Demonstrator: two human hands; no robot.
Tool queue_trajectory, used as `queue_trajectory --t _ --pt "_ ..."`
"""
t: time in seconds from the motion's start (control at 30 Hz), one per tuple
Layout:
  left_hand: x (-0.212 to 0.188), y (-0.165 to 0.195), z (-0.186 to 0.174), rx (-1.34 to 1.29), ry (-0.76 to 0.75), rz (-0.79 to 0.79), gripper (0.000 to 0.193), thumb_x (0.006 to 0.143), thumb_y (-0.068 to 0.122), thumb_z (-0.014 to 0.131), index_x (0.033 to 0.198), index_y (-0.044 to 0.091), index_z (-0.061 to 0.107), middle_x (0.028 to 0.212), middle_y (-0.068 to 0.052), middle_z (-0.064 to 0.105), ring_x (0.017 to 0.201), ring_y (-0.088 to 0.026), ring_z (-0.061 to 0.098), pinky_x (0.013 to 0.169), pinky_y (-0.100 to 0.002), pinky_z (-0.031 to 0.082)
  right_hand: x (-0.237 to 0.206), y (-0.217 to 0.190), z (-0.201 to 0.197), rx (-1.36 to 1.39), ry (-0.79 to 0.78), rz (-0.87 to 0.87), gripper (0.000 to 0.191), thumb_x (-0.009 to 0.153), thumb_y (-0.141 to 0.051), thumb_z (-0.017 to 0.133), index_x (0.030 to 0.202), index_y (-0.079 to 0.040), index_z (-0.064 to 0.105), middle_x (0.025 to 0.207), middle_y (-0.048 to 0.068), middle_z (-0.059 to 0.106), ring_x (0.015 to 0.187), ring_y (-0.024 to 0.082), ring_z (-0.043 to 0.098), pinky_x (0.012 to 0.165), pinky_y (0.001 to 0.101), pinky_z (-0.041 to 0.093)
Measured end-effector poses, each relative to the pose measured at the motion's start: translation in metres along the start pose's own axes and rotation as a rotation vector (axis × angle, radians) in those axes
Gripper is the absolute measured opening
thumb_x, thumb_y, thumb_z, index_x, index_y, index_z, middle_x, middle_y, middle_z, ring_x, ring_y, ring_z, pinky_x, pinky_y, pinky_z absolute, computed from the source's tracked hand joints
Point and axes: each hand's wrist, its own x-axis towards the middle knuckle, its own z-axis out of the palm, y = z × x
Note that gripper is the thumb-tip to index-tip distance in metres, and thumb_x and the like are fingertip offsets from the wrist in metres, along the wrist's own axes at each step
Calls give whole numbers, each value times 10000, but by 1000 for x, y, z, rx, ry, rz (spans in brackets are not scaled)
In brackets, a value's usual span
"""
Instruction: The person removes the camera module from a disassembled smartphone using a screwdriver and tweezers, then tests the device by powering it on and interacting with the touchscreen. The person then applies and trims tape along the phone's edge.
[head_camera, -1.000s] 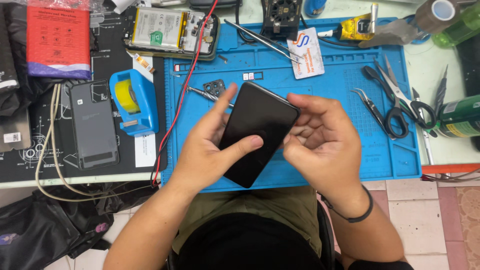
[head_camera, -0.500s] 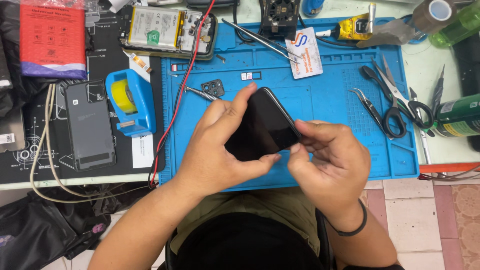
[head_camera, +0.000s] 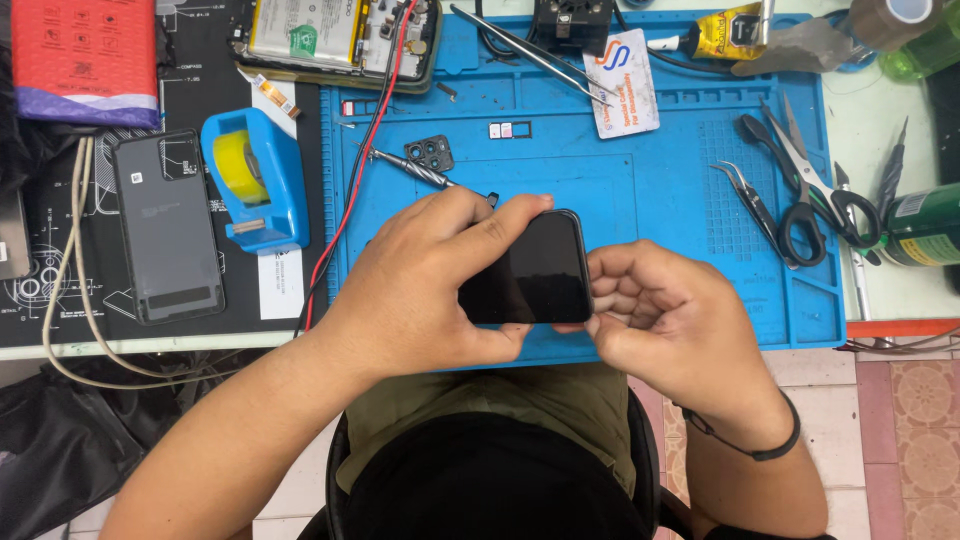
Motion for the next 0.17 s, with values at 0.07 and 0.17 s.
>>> queue_trajectory --t 0.07,0.17 --pt "1 0 -2 7 -14 4 876 611 324 886 1410 124 587 902 -87 548 826 -276 568 717 -403 482 1 2 0 -7 -20 -9 430 792 116 614 1221 89 628 1049 110 722 918 132 715 798 271 592" --pt "2 0 -3 0 -23 33 870 616 326 878 1414 133 589 906 -87 547 826 -278 566 724 -410 483 1 5 0 -21 -48 -70 478 789 110 630 1266 78 615 1111 104 703 943 120 676 832 261 574"
